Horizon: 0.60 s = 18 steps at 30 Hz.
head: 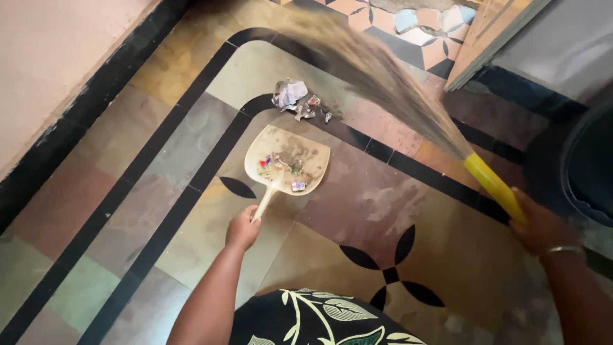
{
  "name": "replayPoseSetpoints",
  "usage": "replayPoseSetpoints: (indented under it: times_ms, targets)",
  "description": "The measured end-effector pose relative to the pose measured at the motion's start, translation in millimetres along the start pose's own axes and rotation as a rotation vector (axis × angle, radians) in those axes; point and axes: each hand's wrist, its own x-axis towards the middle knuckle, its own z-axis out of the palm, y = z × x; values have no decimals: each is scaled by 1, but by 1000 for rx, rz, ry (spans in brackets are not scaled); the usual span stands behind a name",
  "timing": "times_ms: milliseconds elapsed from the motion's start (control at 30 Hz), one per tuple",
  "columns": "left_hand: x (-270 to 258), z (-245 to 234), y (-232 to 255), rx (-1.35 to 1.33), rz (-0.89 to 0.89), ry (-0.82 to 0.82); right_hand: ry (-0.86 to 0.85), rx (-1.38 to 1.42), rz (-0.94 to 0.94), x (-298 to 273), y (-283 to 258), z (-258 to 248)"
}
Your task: Sweep the floor and collect debris with a dustpan.
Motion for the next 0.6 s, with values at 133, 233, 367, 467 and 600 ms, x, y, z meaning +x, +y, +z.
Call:
replayPoseSetpoints:
  times_ms: [133,233,367,467,600]
  targets:
    - [3,-18,5,47,-15,-45,-24,16,19,-32,11,66]
    - [-9,-21,3,145,-16,-155,-60,39,43,-56,12,102]
    - [-35,-16,12,67,-23,-110,-30,36,-83,-79,-24,140]
    - [-41,-11,26,27,-22,-15,-57,88,-139,-88,-72,127]
    - [-36,-35,74,128,-134,-20,-85,371,-235,-65,-104,125]
